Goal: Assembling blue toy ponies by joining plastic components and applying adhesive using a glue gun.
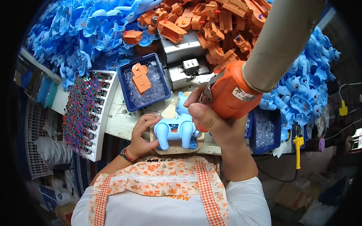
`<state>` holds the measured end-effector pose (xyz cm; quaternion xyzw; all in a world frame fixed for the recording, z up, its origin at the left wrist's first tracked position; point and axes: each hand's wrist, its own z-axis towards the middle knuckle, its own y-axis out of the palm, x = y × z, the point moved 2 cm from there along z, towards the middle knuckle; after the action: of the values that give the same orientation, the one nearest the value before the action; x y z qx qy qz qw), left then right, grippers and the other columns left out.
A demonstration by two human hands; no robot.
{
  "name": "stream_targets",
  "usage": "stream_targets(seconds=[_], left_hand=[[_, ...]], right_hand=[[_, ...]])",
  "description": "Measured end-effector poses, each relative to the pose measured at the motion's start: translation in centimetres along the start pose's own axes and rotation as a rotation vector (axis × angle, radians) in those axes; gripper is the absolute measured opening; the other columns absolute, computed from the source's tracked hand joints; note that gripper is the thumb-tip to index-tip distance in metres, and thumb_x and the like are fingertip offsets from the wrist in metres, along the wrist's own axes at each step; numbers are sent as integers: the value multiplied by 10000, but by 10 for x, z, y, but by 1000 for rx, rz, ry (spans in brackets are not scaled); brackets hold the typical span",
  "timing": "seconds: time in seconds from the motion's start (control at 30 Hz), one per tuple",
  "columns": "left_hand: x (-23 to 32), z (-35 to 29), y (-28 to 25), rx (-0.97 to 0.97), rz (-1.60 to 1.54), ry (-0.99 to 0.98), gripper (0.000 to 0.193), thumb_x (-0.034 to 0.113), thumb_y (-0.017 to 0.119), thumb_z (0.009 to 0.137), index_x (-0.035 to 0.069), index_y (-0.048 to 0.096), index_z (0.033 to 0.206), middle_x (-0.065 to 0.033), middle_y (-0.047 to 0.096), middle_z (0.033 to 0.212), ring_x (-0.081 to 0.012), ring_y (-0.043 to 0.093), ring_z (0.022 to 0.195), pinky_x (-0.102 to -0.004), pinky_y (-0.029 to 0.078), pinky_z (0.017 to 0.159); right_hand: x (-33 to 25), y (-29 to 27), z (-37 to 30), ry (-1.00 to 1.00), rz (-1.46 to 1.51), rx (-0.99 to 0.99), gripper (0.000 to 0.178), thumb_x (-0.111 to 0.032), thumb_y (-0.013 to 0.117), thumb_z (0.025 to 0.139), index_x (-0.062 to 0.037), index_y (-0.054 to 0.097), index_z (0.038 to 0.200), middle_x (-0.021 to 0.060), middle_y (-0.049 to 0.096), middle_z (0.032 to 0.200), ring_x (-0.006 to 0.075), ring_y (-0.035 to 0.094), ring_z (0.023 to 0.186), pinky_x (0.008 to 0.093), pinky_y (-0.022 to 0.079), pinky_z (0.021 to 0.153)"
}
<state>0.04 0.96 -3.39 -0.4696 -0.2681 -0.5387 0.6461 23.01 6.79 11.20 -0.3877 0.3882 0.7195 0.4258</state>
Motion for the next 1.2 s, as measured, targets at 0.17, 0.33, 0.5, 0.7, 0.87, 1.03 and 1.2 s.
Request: stream_targets(seconds=[0.17,0.33,0.5,0.7,0.87,1.03,1.2], left_hand=[[1,-1,0,1,-7,-1,579,88,780,636,64,679,1206,-115,605,1141,-290,563,1158,-387,438,1017],[2,-2,-2,0,2,1,582,91,782,642,61,674,1212,-116,605,1148,-293,561,1163,-395,437,1024],[2,-1,-1,-13,-8,8,579,92,784,644,56,672,1211,-115,603,1148,-293,559,1167,-397,437,1026],[-2,-2,-3,-14,-16,-6,582,89,784,639,50,671,1208,-118,601,1144,-297,557,1167,-395,434,1026],[0,0,-2,-20,-18,18,585,89,781,639,45,669,1211,-124,601,1134,-301,563,1151,-398,439,1010],[-1,0,-2,-16,-19,22,584,88,780,640,44,668,1212,-125,599,1127,-301,565,1144,-396,442,1005],[0,-1,-1,-14,-18,17,582,84,779,641,45,669,1212,-126,595,1130,-298,564,1144,-392,445,1002]], right_hand=[[4,7,23,-84,-140,166,311,-103,683,893,27,559,1147,118,654,857,112,593,602,262,504,554],[45,-2,73,-208,-114,331,103,-86,684,899,3,634,916,48,626,740,107,593,602,246,482,552],[56,-2,83,-352,-192,371,89,-28,666,904,12,616,966,58,638,757,112,610,609,258,509,571],[26,5,69,-76,-174,300,286,-53,694,863,13,570,1113,103,669,836,122,597,562,276,504,523],[-6,1,27,10,-142,196,379,-79,662,879,27,520,1213,154,653,866,141,589,549,280,502,518],[-10,4,-4,49,-3,29,501,-238,760,847,-5,521,1220,176,651,874,154,598,551,280,504,520],[2,12,-15,-40,3,83,469,-200,789,836,-24,535,1189,159,647,865,158,609,578,281,516,533]])
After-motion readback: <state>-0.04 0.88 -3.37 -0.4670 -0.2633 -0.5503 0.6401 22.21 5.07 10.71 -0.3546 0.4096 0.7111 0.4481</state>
